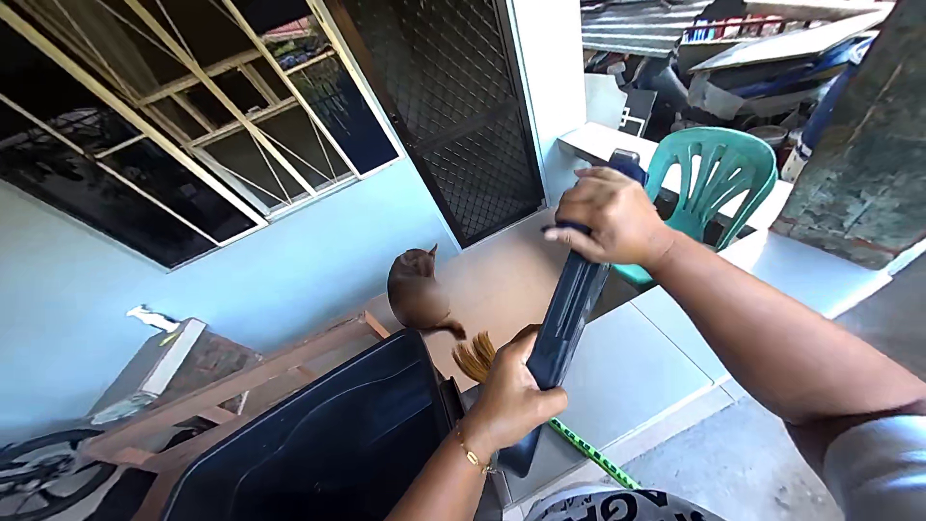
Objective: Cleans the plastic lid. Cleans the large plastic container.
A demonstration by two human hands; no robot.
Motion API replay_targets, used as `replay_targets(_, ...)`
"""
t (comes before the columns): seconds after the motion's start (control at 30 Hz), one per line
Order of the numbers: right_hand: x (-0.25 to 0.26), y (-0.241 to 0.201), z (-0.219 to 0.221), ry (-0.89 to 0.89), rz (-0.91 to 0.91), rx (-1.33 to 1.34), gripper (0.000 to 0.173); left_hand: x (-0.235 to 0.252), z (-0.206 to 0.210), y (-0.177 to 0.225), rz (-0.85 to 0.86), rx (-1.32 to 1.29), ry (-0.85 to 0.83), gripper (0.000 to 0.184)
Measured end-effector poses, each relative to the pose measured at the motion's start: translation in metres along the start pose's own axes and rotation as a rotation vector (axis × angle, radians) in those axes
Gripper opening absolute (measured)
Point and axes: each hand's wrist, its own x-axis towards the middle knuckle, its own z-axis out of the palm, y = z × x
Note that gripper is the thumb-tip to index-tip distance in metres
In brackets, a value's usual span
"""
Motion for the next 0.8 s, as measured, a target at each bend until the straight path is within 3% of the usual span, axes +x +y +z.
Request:
replay_targets(0.07,0.003,0.024,-0.008,0.029,0.122,0.109,0.058,-0.013,-0.004,0.000,0.025,-0.010,0.014,0.057)
replay_targets(0.17,-0.002,0.064,-0.013,0.094,0.622,0.610,0.043,-0.037,-0.012,-0.008,0.067,-0.001,0.037,0.056)
replay_targets(0.23,-0.031,0.075,0.010,0.073,0.914,0.923,0.051,-0.054,-0.017,-0.015,0.090,0.021,0.069,0.053)
replay_targets(0.27,-0.049,0.074,0.029,0.126,0.970,0.988,0.053,-0.060,-0.020,-0.017,0.108,0.035,0.076,0.052)
replay_targets(0.4,-0.071,0.071,0.052,0.314,1.039,0.886,0.054,-0.068,-0.022,-0.024,0.148,0.083,0.043,0.051)
replay_targets(0.63,-0.026,0.049,-0.028,0.074,0.895,0.525,0.054,-0.024,-0.037,-0.023,0.079,-0.029,-0.003,0.072)
replay_targets(0.73,-0.020,-0.005,-0.034,-0.114,0.802,0.257,0.061,0.021,-0.017,-0.010,0.093,-0.092,0.141,0.052)
replay_targets(0.8,-0.032,-0.035,-0.019,-0.122,0.664,0.074,0.060,0.041,-0.002,-0.011,0.068,-0.006,0.271,0.045)
